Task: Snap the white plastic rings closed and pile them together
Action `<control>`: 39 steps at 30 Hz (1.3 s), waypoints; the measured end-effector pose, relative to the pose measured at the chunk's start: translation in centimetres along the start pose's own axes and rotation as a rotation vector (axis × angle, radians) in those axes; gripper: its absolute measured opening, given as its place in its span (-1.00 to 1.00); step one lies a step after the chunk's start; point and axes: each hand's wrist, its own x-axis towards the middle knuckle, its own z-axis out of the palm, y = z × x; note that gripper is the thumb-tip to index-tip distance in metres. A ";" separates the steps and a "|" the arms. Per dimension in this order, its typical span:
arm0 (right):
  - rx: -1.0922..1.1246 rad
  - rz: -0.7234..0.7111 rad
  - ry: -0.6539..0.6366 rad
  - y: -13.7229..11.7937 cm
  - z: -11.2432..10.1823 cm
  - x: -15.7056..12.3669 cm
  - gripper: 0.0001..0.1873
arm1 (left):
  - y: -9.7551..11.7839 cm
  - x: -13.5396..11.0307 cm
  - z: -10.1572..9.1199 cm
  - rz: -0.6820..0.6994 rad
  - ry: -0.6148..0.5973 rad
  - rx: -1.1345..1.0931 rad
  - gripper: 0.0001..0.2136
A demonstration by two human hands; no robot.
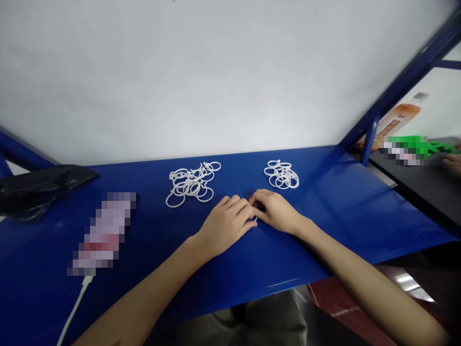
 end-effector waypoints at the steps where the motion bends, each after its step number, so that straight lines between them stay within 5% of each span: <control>1: 0.018 -0.004 0.017 0.0 -0.1 0.0 -0.95 | -0.2 0.0 0.0 -0.074 0.036 -0.010 -0.88; 4: 0.113 -0.020 0.047 -0.2 -0.4 -0.1 -0.89 | -0.9 0.0 0.0 -0.261 0.127 -0.088 -0.84; 9: 0.224 -0.038 0.031 -0.8 -0.8 -0.2 -0.86 | -1.7 0.0 0.2 -0.327 0.134 -0.332 -0.91; 17: 0.320 0.053 0.059 -1.1 -0.5 -0.2 -0.79 | -1.5 0.1 0.5 -0.319 0.230 -0.268 -0.86; 24: 0.296 -0.088 0.085 -1.4 -0.9 -0.6 -0.80 | -1.3 -0.2 0.7 -0.249 0.294 -0.264 -0.82; 29: 0.236 -0.159 0.105 -1.0 -0.5 -0.3 -0.81 | -1.6 -0.2 0.8 -0.263 0.235 -0.217 -0.84; 33: 0.065 -0.084 0.314 0.8 -1.4 0.5 -0.82 | -1.8 0.2 0.1 -0.349 0.141 0.116 -0.86; 36: -0.120 0.084 0.550 3.4 -3.0 0.7 -0.80 | -1.7 0.0 -0.7 -0.451 0.021 0.355 -0.74; 39: -0.304 0.238 0.654 6.2 -4.2 0.5 -0.78 | -1.5 -0.3 -1.0 -0.510 -0.077 0.465 -0.71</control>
